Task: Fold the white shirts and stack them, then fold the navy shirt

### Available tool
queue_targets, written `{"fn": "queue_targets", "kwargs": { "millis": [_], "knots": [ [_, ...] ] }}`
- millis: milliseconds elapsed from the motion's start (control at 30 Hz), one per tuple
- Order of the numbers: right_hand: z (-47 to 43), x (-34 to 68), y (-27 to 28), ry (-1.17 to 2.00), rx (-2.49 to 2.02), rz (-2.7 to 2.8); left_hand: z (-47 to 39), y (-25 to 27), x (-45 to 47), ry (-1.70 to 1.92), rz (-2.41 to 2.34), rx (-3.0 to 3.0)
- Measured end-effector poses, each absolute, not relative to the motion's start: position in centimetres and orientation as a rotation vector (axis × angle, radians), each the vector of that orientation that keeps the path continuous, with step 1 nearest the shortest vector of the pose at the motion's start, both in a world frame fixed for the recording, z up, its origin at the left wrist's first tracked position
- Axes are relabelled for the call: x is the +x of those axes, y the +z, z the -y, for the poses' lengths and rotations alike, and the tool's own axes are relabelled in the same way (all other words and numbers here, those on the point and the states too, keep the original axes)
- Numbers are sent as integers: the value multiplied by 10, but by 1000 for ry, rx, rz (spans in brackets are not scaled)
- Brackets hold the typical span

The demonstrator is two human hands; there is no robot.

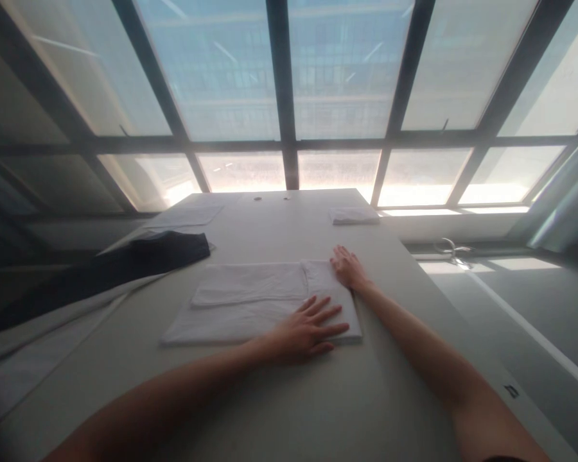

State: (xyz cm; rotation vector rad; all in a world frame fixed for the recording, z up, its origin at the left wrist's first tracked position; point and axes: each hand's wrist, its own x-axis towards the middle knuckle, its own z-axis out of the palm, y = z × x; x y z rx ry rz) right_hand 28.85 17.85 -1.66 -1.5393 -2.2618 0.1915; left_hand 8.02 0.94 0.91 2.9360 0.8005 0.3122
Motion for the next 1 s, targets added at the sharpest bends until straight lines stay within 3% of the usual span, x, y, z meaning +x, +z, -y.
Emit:
{"fn": "queue_targets", "kwargs": {
  "millis": [233,667,1000],
  "knots": [
    [-118,300,-13,262,-834,2630,-11,4,82,369,-821,2926],
    [-25,328,-11,-171,-1222,2669,-13,-1,82,408,-776,2910],
    [-92,251,-3,335,-1442,2359,-11,5,84,500,-783,2984]
  ]
}}
